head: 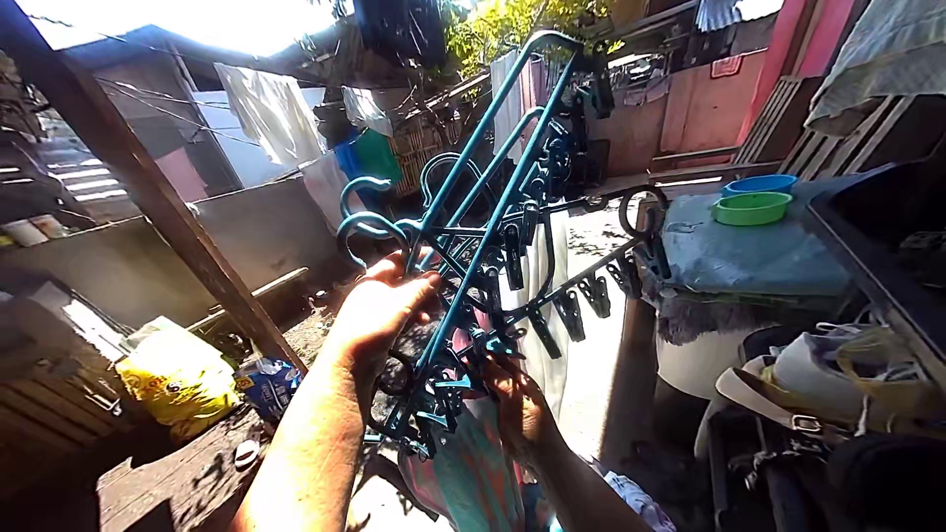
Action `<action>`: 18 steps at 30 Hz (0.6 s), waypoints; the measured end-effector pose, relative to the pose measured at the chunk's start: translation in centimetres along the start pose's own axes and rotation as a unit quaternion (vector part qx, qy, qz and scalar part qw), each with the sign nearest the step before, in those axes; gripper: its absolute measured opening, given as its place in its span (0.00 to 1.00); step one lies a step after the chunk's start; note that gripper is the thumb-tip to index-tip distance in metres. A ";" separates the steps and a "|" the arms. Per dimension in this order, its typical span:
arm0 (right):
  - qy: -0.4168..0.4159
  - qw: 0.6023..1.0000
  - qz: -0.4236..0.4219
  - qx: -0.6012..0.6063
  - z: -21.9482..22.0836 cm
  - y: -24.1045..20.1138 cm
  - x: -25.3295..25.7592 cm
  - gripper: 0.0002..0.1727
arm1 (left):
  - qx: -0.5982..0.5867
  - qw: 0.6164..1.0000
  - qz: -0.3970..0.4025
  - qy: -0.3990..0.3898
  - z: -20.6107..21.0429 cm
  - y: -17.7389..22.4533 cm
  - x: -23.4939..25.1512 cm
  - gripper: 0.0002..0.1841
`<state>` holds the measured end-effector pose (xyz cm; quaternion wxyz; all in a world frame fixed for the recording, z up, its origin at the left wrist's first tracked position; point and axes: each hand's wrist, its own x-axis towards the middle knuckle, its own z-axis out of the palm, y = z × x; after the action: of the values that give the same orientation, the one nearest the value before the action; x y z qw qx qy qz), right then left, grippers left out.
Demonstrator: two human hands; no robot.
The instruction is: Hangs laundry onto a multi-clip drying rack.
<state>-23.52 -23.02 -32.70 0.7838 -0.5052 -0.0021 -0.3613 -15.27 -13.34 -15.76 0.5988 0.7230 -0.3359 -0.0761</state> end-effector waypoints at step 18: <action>0.002 0.998 0.037 -0.060 -1.5 -1.3 0.3 0.14 | -0.050 0.995 0.025 -0.080 2.9 0.2 1.5 0.18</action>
<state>-24.55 -24.65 -32.33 0.7647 -0.5505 0.0396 -0.3326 -15.65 -16.56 -15.91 0.6072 0.6752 -0.3964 -0.1355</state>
